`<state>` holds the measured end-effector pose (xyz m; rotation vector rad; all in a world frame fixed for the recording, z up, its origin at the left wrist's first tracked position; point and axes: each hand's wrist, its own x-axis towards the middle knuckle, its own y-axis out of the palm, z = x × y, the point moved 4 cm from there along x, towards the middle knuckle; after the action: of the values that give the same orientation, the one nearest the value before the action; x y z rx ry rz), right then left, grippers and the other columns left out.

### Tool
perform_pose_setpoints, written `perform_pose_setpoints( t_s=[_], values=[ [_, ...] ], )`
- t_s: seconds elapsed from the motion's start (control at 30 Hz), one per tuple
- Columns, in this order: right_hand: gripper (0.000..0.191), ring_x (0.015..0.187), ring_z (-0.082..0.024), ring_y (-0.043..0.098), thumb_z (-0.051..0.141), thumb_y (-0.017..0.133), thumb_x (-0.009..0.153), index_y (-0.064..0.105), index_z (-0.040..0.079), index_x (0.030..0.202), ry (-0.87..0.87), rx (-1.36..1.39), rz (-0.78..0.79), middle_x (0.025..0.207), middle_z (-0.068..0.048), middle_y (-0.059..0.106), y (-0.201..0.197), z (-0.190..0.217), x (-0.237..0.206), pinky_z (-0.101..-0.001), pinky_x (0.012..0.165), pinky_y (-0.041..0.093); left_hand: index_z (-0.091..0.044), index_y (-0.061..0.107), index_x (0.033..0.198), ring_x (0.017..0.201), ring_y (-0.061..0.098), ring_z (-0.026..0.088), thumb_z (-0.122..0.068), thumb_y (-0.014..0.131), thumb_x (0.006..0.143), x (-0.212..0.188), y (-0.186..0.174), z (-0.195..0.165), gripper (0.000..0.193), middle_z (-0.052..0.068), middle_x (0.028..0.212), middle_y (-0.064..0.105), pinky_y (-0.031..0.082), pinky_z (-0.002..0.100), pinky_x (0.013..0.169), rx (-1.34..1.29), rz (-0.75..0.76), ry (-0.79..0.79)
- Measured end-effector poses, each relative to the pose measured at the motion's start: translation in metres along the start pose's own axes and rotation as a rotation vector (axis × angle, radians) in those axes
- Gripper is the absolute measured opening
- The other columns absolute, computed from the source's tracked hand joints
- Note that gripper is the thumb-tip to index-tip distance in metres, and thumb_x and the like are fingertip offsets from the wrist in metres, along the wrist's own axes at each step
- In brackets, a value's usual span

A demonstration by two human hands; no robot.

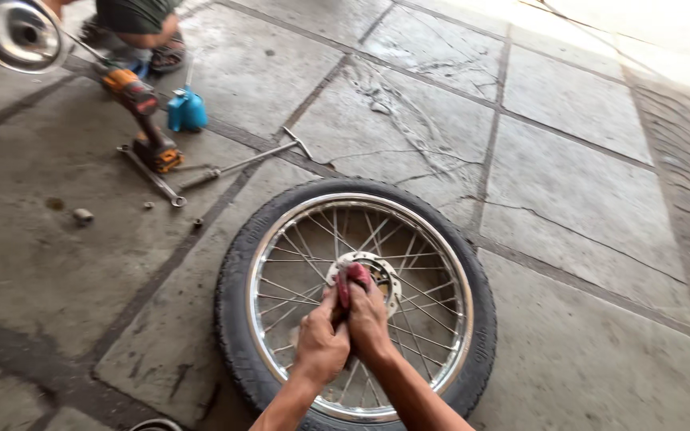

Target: The person cleans a motorcycle brake drum with a cloth, then installs brake shoes into the hub of a motorcycle wheel. They handle brake shoes, a brake drum, and a wheel, using a cloth for cleaning.

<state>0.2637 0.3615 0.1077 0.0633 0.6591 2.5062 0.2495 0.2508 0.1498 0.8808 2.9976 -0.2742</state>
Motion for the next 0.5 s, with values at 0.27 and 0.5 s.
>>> perform_pose_setpoints(
  t_s=[0.27, 0.5],
  values=[
    [0.034, 0.078, -0.015, 0.067, 0.019, 0.047, 0.099, 0.063, -0.005, 0.118, 0.124, -0.106, -0.232, 0.094, -0.008, 0.071, -0.063, 0.044, 0.019, -0.0309, 0.072, 0.058, -0.011, 0.049, 0.148, 0.093, 0.076, 0.020, 0.013, 0.052, 0.085, -0.019, -0.017, 0.037, 0.067, 0.013, 0.113, 0.079, 0.061, 0.033, 0.077, -0.571, 0.150, -0.432],
    [0.035, 0.068, -0.015, 0.057, 0.034, 0.047, 0.099, 0.063, 0.010, 0.120, 0.304, -0.514, 0.099, 0.084, -0.005, 0.066, 0.001, -0.028, -0.043, -0.0334, 0.060, 0.048, -0.004, 0.070, 0.121, 0.091, 0.071, 0.016, 0.014, 0.053, 0.088, 0.004, -0.013, 0.058, 0.041, 0.005, 0.103, 0.075, 0.061, 0.031, 0.087, -0.560, -0.211, -0.414]
  ],
)
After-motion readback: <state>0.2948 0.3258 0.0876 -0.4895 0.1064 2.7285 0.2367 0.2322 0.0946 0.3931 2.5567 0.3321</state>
